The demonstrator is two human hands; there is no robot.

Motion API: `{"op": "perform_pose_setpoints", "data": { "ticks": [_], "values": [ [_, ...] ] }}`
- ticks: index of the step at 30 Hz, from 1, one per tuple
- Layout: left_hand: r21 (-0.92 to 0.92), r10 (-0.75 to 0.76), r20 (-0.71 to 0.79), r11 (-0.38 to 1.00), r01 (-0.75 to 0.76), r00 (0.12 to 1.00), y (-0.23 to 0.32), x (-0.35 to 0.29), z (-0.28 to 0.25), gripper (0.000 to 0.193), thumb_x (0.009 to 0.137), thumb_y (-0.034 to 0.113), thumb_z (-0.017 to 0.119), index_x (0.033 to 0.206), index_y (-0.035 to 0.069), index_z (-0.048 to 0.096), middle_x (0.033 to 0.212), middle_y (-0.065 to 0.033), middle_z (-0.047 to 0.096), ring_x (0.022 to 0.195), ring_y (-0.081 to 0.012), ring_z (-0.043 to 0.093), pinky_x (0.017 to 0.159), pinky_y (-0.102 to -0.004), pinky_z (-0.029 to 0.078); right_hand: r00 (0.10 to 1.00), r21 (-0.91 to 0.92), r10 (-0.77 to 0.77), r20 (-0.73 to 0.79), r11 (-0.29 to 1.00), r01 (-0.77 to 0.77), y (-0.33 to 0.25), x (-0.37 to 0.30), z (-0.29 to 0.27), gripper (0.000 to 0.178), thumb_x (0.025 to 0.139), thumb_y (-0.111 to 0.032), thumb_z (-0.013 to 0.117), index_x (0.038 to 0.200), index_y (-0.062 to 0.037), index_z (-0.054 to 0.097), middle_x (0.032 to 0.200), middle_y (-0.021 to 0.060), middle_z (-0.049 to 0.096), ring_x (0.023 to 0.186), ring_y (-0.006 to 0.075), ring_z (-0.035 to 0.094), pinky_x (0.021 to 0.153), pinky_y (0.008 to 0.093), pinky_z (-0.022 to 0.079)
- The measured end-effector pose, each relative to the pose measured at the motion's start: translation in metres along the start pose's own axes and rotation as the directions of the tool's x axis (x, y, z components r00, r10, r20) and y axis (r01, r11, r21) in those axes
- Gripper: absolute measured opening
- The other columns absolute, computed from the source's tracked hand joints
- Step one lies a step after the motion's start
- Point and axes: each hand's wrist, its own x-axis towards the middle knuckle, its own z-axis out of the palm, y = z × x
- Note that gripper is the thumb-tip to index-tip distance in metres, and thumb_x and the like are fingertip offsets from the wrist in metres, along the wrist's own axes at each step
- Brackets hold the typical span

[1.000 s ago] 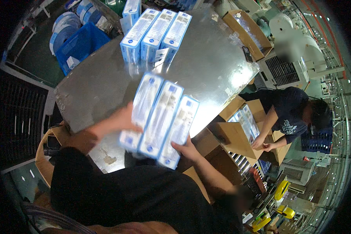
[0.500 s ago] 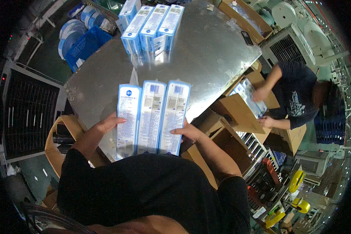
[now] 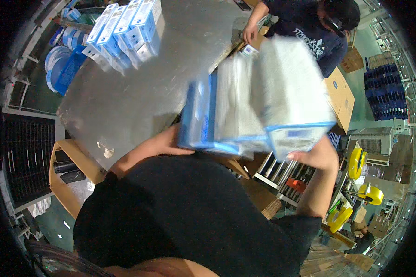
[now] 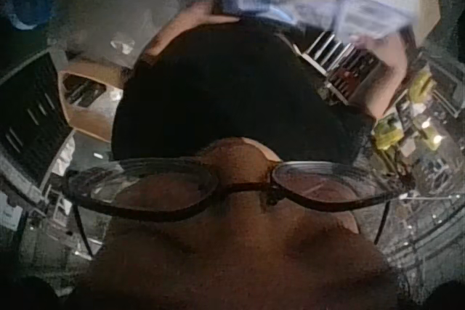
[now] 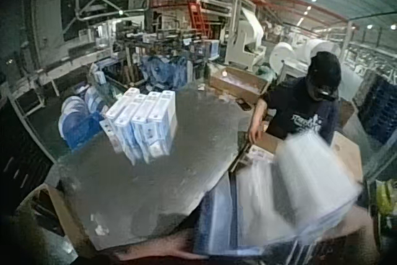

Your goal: The person picks up boxes of items from a table and places them into larger cardboard boxes, then moves the cardboard boxes onto a conveyor belt.

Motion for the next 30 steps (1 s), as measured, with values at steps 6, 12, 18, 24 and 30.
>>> {"op": "perform_pose_setpoints", "data": {
  "ticks": [6,12,18,24,30],
  "values": [
    [0.103,-0.330,-0.715,0.822,0.560,0.616,-0.080,-0.038,-0.056,0.047,0.085,0.001,0.062,0.130,0.005,0.051,0.109,-0.0075,0.060,0.094,-0.0116,0.057,0.084,-0.0267,0.049,0.985,-0.565,0.115,-0.127,0.808,-0.167,0.196,0.077,0.092,0.071,0.080,-0.030,0.073,0.140,-0.0119,0.040,0.140,0.0165,0.045,0.126,0.0360,0.045,0.104,0.0420,0.038],
    [-0.142,-0.511,-0.734,0.760,0.634,0.447,-0.064,-0.070,-0.053,0.042,0.087,0.009,0.066,0.127,0.005,0.055,0.114,-0.0092,0.061,0.103,-0.0145,0.057,0.090,-0.0286,0.047,0.859,-0.506,0.509,0.048,0.754,-0.419,0.309,0.231,0.113,0.069,0.088,-0.050,0.055,0.145,-0.0182,0.031,0.142,0.0142,0.044,0.122,0.0408,0.047,0.100,0.0490,0.039],
    [-0.013,-0.138,-0.979,0.778,0.629,0.152,-0.059,-0.300,-0.074,0.031,0.095,0.012,0.056,0.123,-0.002,0.056,0.113,-0.0100,0.061,0.100,-0.0151,0.059,0.088,-0.0287,0.048,0.850,-0.697,0.506,-0.150,0.556,-0.453,0.284,0.234,0.141,0.121,0.066,-0.064,0.074,0.152,-0.0236,-0.001,0.159,0.0111,-0.004,0.142,0.0470,-0.001,0.105,0.0712,0.014],
    [-0.317,0.310,-0.857,0.312,0.896,-0.411,-0.074,-0.502,-0.074,0.035,0.097,0.024,0.051,0.123,0.001,0.056,0.116,-0.0134,0.062,0.104,-0.0244,0.060,0.094,-0.0348,0.045,0.776,-0.706,0.577,-0.256,0.437,-0.557,0.271,0.272,0.127,0.123,0.062,-0.054,0.079,0.152,-0.0275,-0.001,0.158,0.0142,-0.002,0.141,0.0462,0.010,0.104,0.0702,0.019],
    [0.131,-0.633,-0.646,-0.643,0.754,-0.428,-0.135,-0.591,-0.024,0.040,0.094,0.033,0.051,0.123,0.006,0.058,0.117,-0.0138,0.064,0.100,-0.0252,0.064,0.083,-0.0337,0.050,0.788,-0.749,0.582,-0.200,0.428,-0.506,0.272,0.278,0.125,0.123,0.062,-0.060,0.077,0.152,-0.0264,0.002,0.159,0.0125,-0.003,0.144,0.0411,0.006,0.103,0.0733,0.015]
  ]
}}
